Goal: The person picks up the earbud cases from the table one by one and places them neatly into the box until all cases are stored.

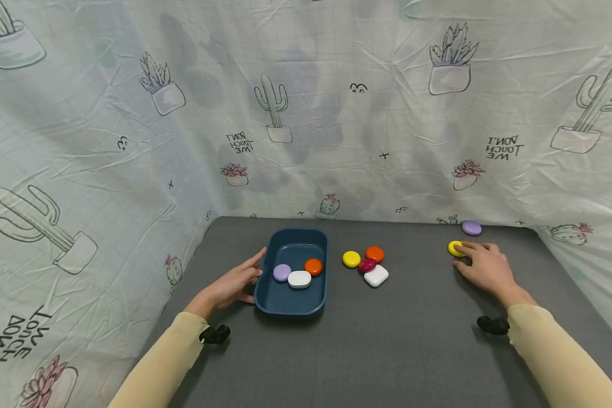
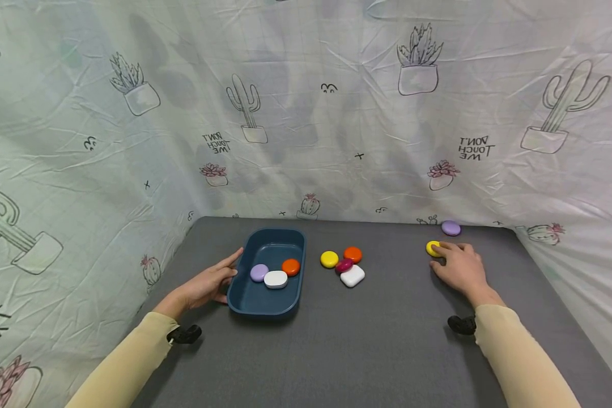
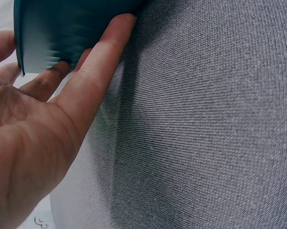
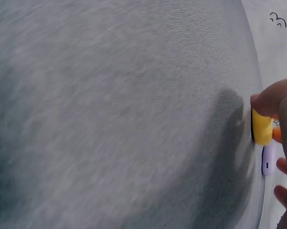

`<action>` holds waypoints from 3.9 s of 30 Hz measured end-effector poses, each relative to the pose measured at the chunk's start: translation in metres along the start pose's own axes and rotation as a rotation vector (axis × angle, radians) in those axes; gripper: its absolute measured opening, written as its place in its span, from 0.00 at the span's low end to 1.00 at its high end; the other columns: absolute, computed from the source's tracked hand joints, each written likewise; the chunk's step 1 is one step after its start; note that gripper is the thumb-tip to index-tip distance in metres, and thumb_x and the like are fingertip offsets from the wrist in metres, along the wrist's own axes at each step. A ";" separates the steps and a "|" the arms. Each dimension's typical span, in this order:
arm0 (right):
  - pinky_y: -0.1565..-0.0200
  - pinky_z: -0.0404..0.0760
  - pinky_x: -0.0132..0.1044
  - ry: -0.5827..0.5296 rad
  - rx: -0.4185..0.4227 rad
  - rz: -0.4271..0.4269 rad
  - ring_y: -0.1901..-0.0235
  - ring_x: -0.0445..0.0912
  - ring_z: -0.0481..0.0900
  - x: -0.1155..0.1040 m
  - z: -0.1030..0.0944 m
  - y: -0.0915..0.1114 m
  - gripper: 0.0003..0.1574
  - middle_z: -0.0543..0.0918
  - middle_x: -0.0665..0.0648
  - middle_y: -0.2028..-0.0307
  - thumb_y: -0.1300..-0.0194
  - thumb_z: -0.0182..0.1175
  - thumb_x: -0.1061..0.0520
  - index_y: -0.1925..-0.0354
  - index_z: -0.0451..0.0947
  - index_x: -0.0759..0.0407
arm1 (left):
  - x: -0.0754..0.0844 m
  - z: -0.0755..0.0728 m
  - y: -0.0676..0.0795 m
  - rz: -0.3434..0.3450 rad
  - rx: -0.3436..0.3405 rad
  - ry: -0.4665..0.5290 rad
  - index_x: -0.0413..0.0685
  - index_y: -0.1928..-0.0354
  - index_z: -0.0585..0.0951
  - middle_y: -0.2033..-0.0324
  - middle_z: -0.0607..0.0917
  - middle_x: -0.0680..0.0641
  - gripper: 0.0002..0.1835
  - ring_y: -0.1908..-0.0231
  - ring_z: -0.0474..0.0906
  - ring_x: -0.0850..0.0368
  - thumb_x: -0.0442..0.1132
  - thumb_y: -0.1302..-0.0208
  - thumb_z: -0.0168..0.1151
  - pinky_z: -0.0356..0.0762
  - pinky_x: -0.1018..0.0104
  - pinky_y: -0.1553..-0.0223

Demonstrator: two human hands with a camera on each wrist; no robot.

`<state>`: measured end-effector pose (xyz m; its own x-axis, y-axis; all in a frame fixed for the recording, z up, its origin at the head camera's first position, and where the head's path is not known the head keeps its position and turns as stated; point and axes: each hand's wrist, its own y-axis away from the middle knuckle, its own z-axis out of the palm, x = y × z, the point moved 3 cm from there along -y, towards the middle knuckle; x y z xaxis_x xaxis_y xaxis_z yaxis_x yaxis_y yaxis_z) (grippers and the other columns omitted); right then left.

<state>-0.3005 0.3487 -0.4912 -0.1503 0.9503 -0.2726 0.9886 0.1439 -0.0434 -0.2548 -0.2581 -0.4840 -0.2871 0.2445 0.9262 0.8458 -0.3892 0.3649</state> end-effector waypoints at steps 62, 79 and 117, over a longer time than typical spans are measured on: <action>0.45 0.57 0.60 -0.320 0.060 -0.161 0.45 0.64 0.72 -0.079 -0.012 -0.030 0.37 0.81 0.70 0.46 0.33 0.70 0.48 0.34 0.74 0.66 | -0.002 0.000 -0.001 -0.004 0.010 0.003 0.78 0.19 0.46 0.20 0.49 0.42 0.36 0.30 0.65 0.36 0.42 0.18 0.44 0.83 0.45 0.57; 0.41 0.64 0.60 -0.525 -0.086 -0.376 0.37 0.57 0.59 -0.216 -0.011 -0.046 0.34 0.78 0.54 0.45 0.34 0.71 0.51 0.31 0.76 0.51 | -0.002 -0.001 -0.002 -0.017 0.046 -0.014 0.81 0.20 0.49 0.21 0.53 0.42 0.35 0.30 0.64 0.36 0.43 0.19 0.46 0.82 0.46 0.56; 0.37 0.66 0.52 0.015 -0.254 -0.549 0.39 0.53 0.66 -0.350 0.051 -0.081 0.34 0.80 0.51 0.40 0.35 0.70 0.42 0.33 0.79 0.44 | -0.003 0.002 -0.004 -0.015 0.066 -0.034 0.82 0.20 0.50 0.25 0.63 0.41 0.34 0.38 0.74 0.42 0.45 0.19 0.46 0.83 0.47 0.55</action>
<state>-0.3282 -0.0100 -0.4414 -0.6407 0.7218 -0.2618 0.7362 0.6743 0.0571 -0.2562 -0.2562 -0.4886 -0.2858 0.2803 0.9164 0.8697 -0.3257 0.3709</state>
